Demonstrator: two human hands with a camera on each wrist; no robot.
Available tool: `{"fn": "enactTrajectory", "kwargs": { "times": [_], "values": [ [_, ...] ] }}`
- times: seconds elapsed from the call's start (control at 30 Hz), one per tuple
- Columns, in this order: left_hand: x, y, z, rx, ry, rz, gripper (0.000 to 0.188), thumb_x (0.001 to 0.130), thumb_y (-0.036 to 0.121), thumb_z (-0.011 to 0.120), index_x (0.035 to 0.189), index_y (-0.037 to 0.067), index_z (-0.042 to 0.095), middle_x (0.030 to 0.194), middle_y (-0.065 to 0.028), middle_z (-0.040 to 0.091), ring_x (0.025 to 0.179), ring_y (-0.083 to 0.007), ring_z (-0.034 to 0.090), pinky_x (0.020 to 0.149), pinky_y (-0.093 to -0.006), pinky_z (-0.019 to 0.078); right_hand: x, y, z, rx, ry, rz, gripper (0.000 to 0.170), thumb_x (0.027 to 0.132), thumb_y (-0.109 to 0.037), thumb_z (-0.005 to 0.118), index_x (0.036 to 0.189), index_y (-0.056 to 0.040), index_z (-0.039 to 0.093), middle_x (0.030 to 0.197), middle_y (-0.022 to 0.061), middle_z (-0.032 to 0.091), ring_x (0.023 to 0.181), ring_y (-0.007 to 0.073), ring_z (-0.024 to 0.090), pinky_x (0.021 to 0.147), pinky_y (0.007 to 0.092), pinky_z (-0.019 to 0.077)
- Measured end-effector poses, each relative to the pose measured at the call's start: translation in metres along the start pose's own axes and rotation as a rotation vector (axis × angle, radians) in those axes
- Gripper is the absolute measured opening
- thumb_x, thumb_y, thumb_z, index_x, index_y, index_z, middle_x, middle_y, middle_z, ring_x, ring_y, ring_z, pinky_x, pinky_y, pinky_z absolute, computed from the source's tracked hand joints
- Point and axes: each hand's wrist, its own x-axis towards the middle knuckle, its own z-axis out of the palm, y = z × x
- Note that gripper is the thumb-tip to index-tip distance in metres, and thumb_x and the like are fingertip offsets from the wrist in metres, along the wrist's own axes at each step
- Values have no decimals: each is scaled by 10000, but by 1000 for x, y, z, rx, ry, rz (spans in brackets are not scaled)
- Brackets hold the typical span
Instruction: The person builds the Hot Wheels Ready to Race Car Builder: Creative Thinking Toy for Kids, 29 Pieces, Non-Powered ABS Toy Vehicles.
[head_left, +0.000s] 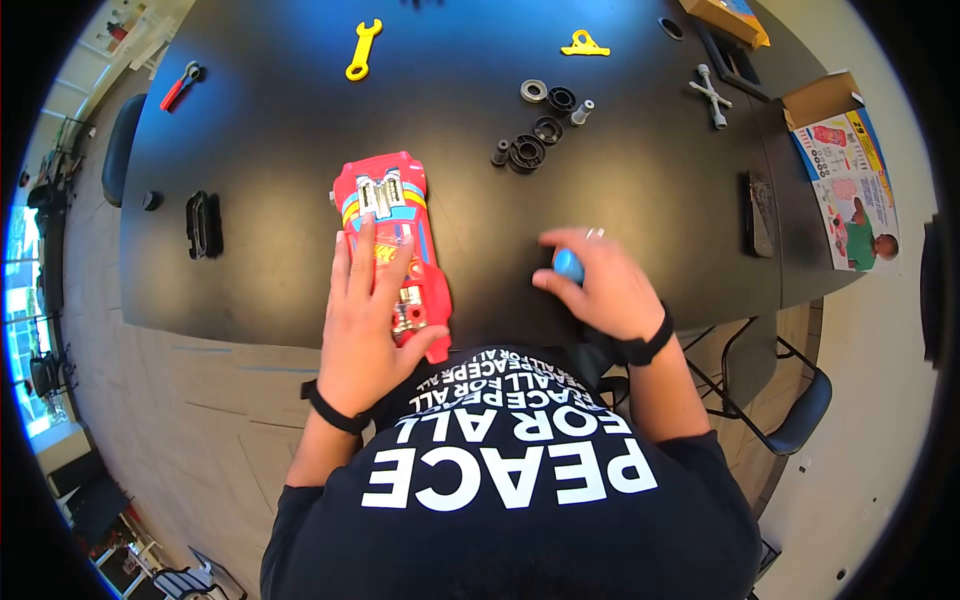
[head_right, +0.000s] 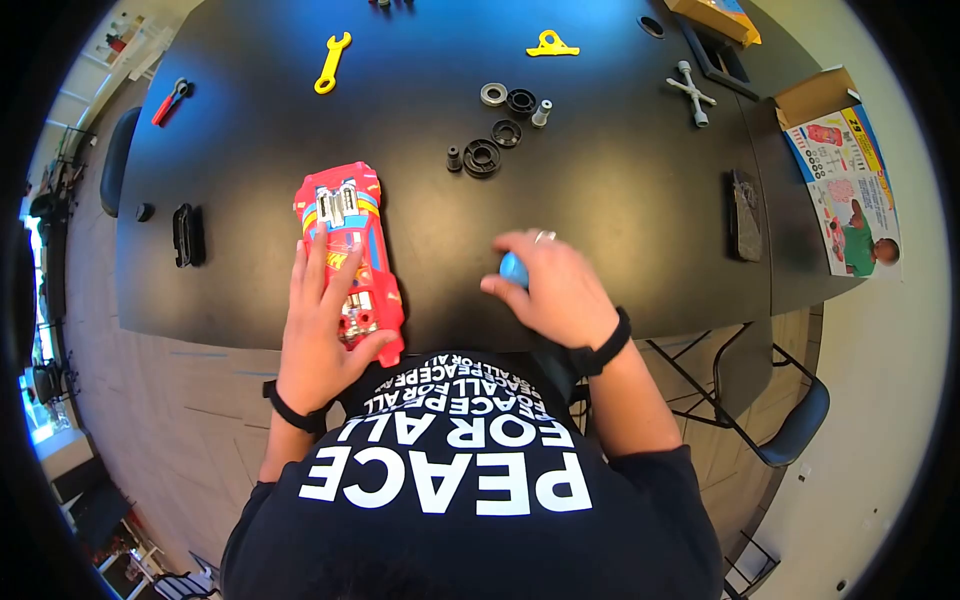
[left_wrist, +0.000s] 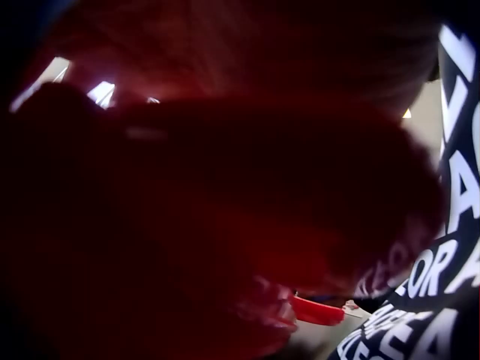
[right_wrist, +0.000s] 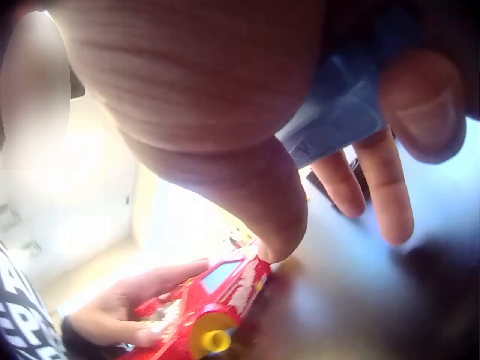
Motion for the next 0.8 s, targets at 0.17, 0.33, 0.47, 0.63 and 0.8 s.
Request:
{"fn": "enactTrajectory", "kwargs": {
  "times": [0.17, 0.33, 0.47, 0.63, 0.8],
  "values": [
    [-8, -23, -24, -21, -55, 3, 931, 806, 158, 909, 1651, 152, 518, 1802, -265, 249, 1584, -581, 325, 1251, -607, 381, 50, 18, -6, -211, 216, 11, 542, 925, -283, 850, 1374, -63, 641, 1177, 193, 679, 1032, 440, 701, 861, 513, 586],
    [-27, -27, -22, 113, 43, -136, 1231, 672, 329, 1024, 1715, 158, 393, 1812, -267, 212, 1608, -532, 315, 1247, -575, 396, 90, 12, 4, -374, 116, 108, 716, 910, -379, 876, 1525, -149, 591, 1261, 211, 649, 990, 414, 750, 827, 504, 631],
    [-34, -30, -13, 68, 65, -230, 1254, 637, 274, 1023, 1714, 175, 387, 1754, -254, 330, 1541, -491, 411, 1223, -556, 423, 105, 23, 15, -431, 72, 112, 654, 883, -396, 899, 1422, -136, 635, 1235, 199, 654, 963, 416, 756, 822, 512, 631],
    [-37, -37, -23, -142, 138, -219, 1163, 678, 144, 948, 1701, 119, 394, 1654, -224, 457, 1456, -414, 533, 1187, -513, 470, 87, 19, -1, -314, 39, 96, 526, 879, -306, 892, 1324, -126, 676, 1182, 176, 669, 1009, 410, 726, 860, 513, 605],
    [-40, -43, -11, -747, 193, -236, 1112, 759, 109, 912, 1706, 35, 334, 1627, -176, 477, 1415, -283, 586, 1172, -429, 499, 57, -5, -19, 304, -57, -9, 460, 922, -179, 854, 1355, -120, 714, 1029, 95, 643, 1006, 274, 653, 919, 376, 528]
  ]
}}
